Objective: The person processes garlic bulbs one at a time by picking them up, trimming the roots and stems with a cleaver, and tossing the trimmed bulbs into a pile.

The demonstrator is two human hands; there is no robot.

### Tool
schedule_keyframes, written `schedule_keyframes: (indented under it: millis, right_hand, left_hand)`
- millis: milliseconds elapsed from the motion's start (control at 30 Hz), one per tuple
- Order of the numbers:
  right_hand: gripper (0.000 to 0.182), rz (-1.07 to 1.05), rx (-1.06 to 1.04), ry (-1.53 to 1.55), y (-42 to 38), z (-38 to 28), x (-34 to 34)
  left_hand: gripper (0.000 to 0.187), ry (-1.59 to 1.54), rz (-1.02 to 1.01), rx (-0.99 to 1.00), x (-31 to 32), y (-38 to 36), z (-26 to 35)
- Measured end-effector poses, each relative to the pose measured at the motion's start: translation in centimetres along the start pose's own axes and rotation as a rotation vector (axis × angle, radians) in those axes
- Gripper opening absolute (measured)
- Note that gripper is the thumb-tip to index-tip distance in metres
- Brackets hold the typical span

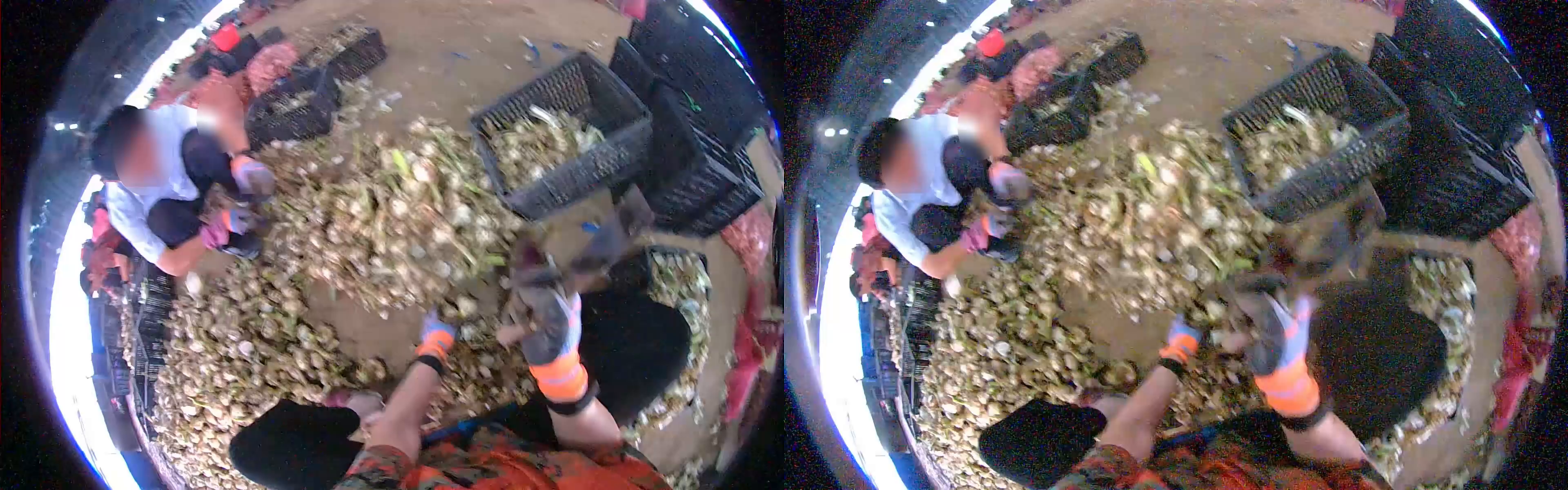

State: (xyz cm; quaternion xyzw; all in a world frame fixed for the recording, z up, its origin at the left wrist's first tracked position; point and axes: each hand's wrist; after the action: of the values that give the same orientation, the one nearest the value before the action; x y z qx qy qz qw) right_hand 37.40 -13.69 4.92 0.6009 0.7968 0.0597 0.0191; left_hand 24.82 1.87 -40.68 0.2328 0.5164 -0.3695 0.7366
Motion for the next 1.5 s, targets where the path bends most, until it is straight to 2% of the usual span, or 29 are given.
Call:
schedule_keyframes:
  millis: [33, 100, 167, 200, 233, 267, 300, 367, 433, 467, 500, 533, 567, 600, 633, 700, 733, 767, 800, 833, 900, 967, 1000, 1167, 1233, 1300, 1367, 1467, 1500]
  right_hand:
    - [0.01, -0.02, 0.27, 0.181, -0.1, -1.1, 0.6]
    - [0.01, 0.068, 0.427, 0.378, 0.3, -1.5, 1.5]
    - [0.01, 0.043, 0.447, 0.552, 0.2, -1.0, 2.2]
    - [0.011, -0.1, -0.062, 0.026, 0.2, -0.2, 1.9]
    - [0.011, -0.118, -0.067, 0.042, 0.3, -0.2, 2.4]
    - [0.007, -0.11, 0.085, 0.106, 0.3, -0.3, 2.7]
    - [0.011, -0.1, 0.24, 0.16, 0.0, -0.4, 2.8]
    - [0.01, -0.109, 0.189, 0.213, -1.1, -0.4, 3.5]
    - [0.007, -0.011, 0.397, 0.267, -1.5, -1.3, 4.1]
    - [0.011, -0.295, -0.37, -0.101, -0.9, 2.9, 2.7]
    - [0.015, -0.224, 0.304, 0.093, -1.5, -0.9, 3.4]
    - [0.014, -0.258, 0.431, 0.183, -1.8, -0.4, 3.6]
    - [0.014, -0.328, 0.378, 0.05, -2.0, -1.2, 3.7]
    - [0.013, -0.394, 0.329, 0.21, -2.5, 0.9, 3.9]
    - [0.013, -0.515, 0.26, 0.038, -2.9, 1.9, 4.0]
    - [0.015, -0.635, 0.002, -0.262, -4.3, 2.9, 4.5]
    - [0.029, -0.707, -0.169, -0.558, -4.8, 2.4, 4.6]
    - [0.035, -0.835, -0.241, -0.785, -5.7, 3.7, 4.9]
    - [0.036, -0.934, -0.245, -0.851, -6.4, 2.1, 5.2]
    - [0.037, -1.033, -0.244, -0.919, -7.2, 0.4, 5.4]
    - [0.039, -1.097, -0.282, -0.996, -8.3, 0.0, 5.5]
    - [0.041, -1.2, -0.255, -1.048, -8.8, -0.3, 5.9]
    - [0.041, -1.159, -0.307, -1.038, -9.4, 0.2, 6.0]
    - [0.04, -1.155, -0.332, -1.011, -9.5, -0.1, 6.1]
    - [0.041, -1.176, -0.319, -1.054, -9.4, -0.1, 6.3]
    - [0.041, -1.174, -0.287, -1.014, -9.4, -0.1, 6.4]
    - [0.04, -1.207, -0.268, -1.033, -9.4, -0.4, 6.6]
    - [0.04, -1.21, -0.315, -1.062, -9.5, 0.5, 6.7]
    - [0.04, -1.211, -0.309, -1.066, -9.5, 1.2, 6.8]
  left_hand:
    - [0.071, -0.118, 0.098, -0.11, -5.2, -0.2, 3.8]
    - [0.07, -0.254, -0.002, -0.332, -10.5, 0.4, 6.8]
    - [0.071, -0.391, -0.004, -0.339, -12.7, 0.8, 7.2]
    - [0.068, -0.446, 0.041, -0.326, -10.1, 0.9, 5.7]
    - [0.066, -0.501, 0.083, -0.31, -10.5, 1.3, 5.0]
    - [0.054, -0.827, -0.018, -0.372, -10.5, 1.2, 4.8]
    - [0.054, -0.831, -0.008, -0.379, -12.6, 1.2, 5.1]
    - [0.04, -1.548, -0.027, -0.559, -16.6, 0.6, 4.7]
    - [0.033, -2.045, -0.098, -0.616, -19.7, 0.1, 3.5]
    - [0.032, -2.273, -0.214, -0.446, -23.5, -0.5, 3.9]
    - [0.031, -2.493, -0.338, -0.267, -27.6, -1.1, 5.0]
    - [0.029, -2.237, 0.087, -0.456, -29.3, -1.0, 6.2]
    - [0.03, -1.906, 0.461, -0.62, -30.6, -1.7, 6.9]
    - [0.032, -2.096, 0.22, -0.628, -32.6, -2.9, 6.7]
    - [0.033, -2.276, -0.023, -0.612, -34.6, -3.8, 6.5]
    - [0.033, -1.073, 0.241, -0.14, -37.5, -5.2, 7.4]
    - [0.032, -1.874, 0.107, -0.282, -34.8, -4.5, 4.7]
    - [0.032, -1.877, 0.111, -0.28, -32.8, -4.4, 2.8]
    - [0.038, -1.626, 0.219, -0.227, -31.1, -4.7, 1.1]
    - [0.056, -1.372, 0.314, -0.177, -32.9, -5.1, 2.6]
    - [0.052, -1.334, 0.353, -0.125, -36.4, -8.0, 5.7]
    - [0.045, -1.877, 0.197, -0.296, -38.2, -9.8, 7.2]
    - [0.038, -1.781, 0.165, -0.216, -38.6, -10.1, 7.4]
    - [0.032, -1.765, 0.112, -0.303, -38.1, -10.8, 7.1]
    - [0.032, -2.287, -0.169, -0.585, -38.8, -10.5, 7.0]
    - [0.027, -2.175, -0.1, -0.506, -39.1, -10.9, 7.7]
    - [0.024, -1.344, 0.17, -0.194, -39.3, -11.4, 8.2]
    - [0.024, -0.935, 0.201, -0.063, -41.3, -11.6, 9.3]
    - [0.024, -0.939, 0.196, -0.064, -40.5, -11.6, 9.0]
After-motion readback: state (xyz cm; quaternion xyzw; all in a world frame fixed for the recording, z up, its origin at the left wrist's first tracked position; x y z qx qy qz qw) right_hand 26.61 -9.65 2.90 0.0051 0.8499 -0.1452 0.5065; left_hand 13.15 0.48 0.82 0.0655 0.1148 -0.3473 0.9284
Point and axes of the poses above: each hand's wrist, its own y-axis towards the middle knuckle, its own x-axis out of the palm, z = x × y, and after that the axes turned 7 degrees about z, right-handed
